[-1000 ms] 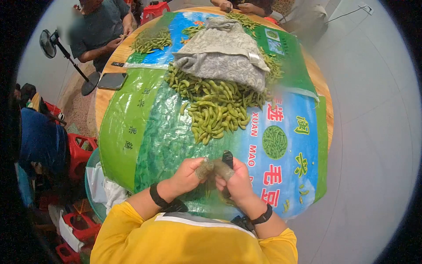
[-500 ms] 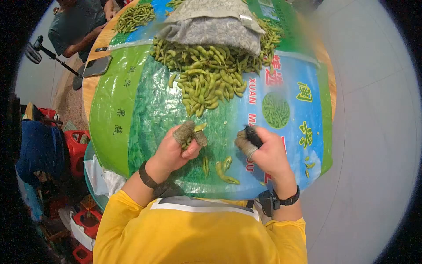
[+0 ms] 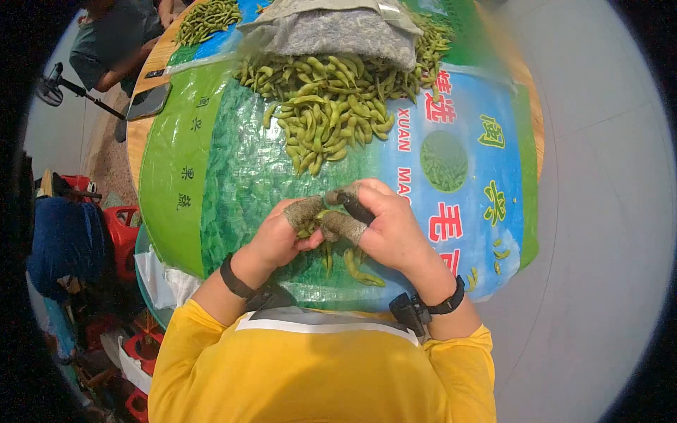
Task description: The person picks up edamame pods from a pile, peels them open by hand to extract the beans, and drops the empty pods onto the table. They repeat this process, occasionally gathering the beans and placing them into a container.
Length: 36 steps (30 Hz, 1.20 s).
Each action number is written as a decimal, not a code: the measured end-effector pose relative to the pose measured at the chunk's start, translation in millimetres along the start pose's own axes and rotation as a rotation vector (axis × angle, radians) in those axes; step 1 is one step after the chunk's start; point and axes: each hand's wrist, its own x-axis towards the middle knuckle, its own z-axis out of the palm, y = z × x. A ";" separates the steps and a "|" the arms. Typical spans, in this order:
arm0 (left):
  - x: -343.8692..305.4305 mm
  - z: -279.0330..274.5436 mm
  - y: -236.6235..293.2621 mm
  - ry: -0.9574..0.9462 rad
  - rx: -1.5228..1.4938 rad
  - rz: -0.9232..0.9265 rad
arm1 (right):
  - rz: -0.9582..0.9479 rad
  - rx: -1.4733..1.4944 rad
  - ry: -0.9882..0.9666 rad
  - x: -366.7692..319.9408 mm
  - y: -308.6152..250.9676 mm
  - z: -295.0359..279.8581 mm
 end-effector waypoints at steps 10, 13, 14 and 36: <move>0.6 -8.7 -4.4 -0.017 0.030 0.002 | 0.282 0.284 -0.076 -2.8 -4.6 1.5; 3.1 -7.7 -5.0 0.138 0.200 0.141 | 0.281 0.134 -0.111 6.1 -6.8 2.0; 2.4 -9.2 -5.6 0.171 0.287 0.194 | 0.251 0.178 -0.068 7.4 -4.9 4.7; -1.9 -4.9 -0.7 0.090 0.173 0.111 | 0.417 0.395 -0.017 7.7 4.3 4.6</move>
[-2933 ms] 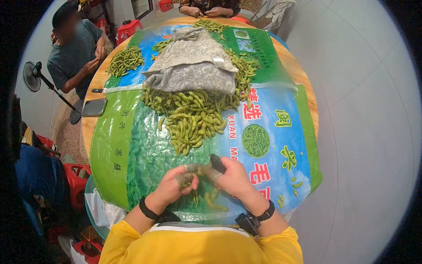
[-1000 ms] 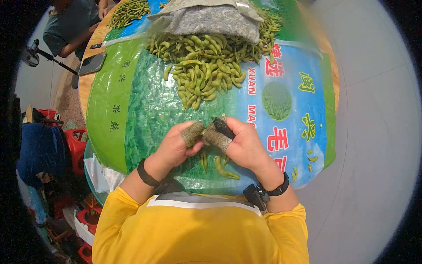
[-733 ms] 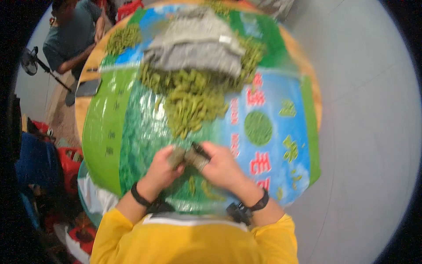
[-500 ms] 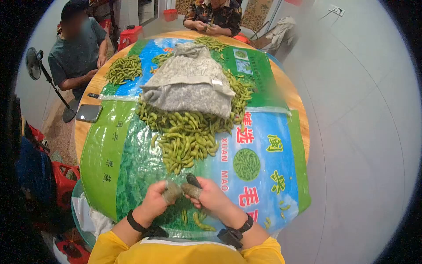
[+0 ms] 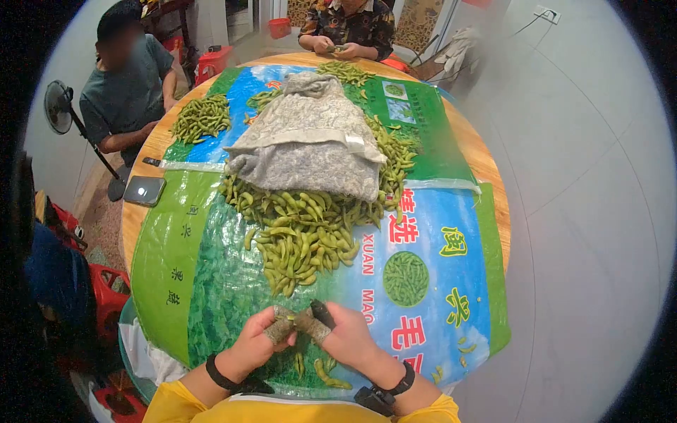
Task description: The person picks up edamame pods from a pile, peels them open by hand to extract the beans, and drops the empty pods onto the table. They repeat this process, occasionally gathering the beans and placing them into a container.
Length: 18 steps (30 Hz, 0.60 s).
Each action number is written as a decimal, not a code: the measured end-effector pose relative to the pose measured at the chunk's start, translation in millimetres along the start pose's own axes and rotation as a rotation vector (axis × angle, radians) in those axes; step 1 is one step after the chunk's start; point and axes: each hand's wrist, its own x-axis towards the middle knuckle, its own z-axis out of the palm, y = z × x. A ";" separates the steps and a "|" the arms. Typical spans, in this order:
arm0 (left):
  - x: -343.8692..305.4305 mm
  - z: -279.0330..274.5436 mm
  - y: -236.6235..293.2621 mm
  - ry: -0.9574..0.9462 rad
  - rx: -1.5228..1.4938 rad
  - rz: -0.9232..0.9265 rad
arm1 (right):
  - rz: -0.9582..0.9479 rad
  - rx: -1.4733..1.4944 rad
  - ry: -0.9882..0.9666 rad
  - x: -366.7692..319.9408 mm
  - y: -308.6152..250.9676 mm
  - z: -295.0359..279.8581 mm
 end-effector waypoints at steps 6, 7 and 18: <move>0.5 -1.1 -2.2 0.032 -0.136 -0.072 | -0.377 -0.406 0.028 0.3 -7.7 -1.1; 0.9 -1.5 -3.0 0.034 -0.137 -0.074 | -0.375 -0.405 0.026 0.7 -5.7 0.2; 1.9 -2.2 -2.4 0.067 0.310 0.149 | -0.046 0.002 0.171 8.8 9.4 3.7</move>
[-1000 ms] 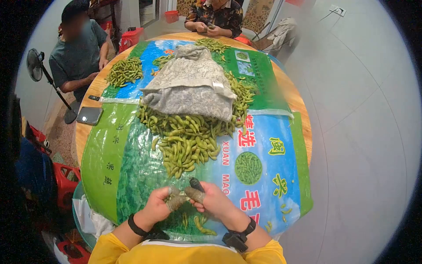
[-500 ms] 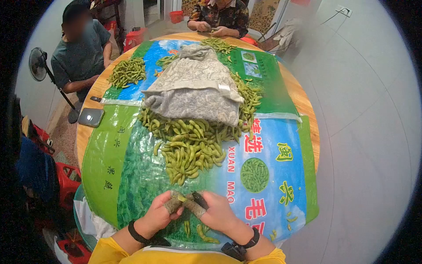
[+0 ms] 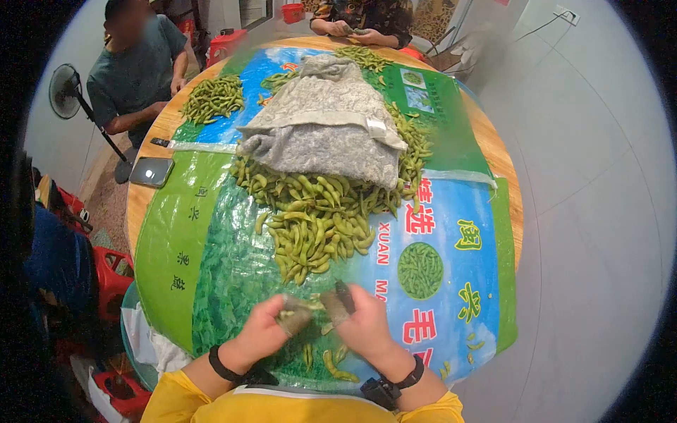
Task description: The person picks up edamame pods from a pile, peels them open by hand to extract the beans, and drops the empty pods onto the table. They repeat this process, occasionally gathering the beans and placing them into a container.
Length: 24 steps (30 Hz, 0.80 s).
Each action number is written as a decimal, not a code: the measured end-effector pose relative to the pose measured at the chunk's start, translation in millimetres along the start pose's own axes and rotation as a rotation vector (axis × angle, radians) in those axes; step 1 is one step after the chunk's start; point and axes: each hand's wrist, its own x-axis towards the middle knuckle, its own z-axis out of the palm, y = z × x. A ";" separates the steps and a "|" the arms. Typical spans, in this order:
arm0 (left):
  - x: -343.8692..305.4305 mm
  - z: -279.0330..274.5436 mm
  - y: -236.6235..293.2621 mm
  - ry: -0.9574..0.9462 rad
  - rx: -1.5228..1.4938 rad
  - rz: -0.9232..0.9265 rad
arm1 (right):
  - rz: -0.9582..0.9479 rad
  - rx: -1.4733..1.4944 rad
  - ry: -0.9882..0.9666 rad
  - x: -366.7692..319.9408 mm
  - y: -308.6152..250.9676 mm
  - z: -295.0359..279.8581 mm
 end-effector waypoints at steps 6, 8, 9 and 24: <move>-2.2 2.1 -2.7 0.148 0.123 0.093 | -0.467 -0.466 0.139 -10.5 -8.2 7.8; -1.7 6.1 -2.3 0.066 0.213 0.246 | -0.548 -0.506 0.100 -13.6 -3.3 9.3; -2.9 5.5 2.3 0.020 0.174 0.208 | -0.559 -0.543 0.082 -14.1 -0.4 7.6; -5.1 3.1 5.8 -0.238 -0.413 -0.132 | 0.164 0.308 -0.323 -13.6 -12.3 -4.0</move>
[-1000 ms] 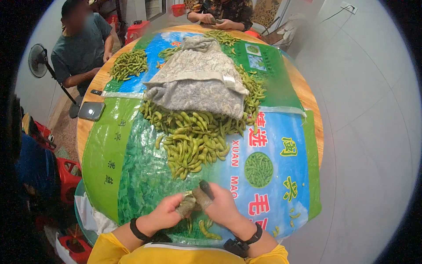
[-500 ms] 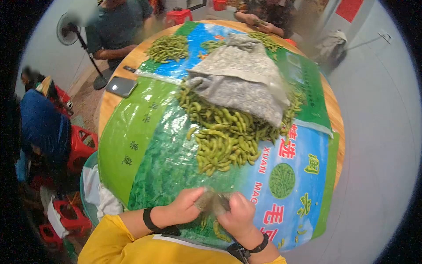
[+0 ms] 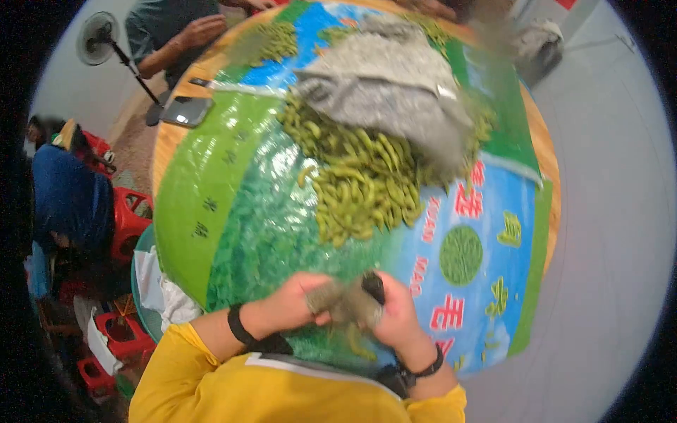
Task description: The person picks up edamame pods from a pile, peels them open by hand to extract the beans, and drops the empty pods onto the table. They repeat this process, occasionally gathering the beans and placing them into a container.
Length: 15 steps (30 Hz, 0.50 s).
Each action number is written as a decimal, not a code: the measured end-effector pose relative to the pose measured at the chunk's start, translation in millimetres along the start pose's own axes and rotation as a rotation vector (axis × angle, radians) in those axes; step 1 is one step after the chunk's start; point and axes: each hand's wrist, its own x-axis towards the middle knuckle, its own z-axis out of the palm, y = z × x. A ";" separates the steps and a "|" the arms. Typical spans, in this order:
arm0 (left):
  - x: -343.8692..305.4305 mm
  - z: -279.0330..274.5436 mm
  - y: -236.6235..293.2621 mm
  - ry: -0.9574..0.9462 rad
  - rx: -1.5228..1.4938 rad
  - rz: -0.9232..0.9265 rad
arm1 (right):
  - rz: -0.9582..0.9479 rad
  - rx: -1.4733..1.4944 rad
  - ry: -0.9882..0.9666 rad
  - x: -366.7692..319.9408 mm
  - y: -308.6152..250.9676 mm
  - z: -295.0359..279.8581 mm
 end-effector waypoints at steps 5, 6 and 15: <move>-1.1 -20.5 2.2 0.036 -0.379 0.032 | -0.094 -0.355 -0.079 2.9 -8.5 -13.4; 0.1 -25.4 1.9 0.023 -0.556 0.097 | -0.088 -0.354 -0.066 0.7 -16.0 -19.4; 1.9 -24.8 2.8 0.090 -0.615 0.046 | -0.225 -1.235 0.385 50.2 -19.2 -10.7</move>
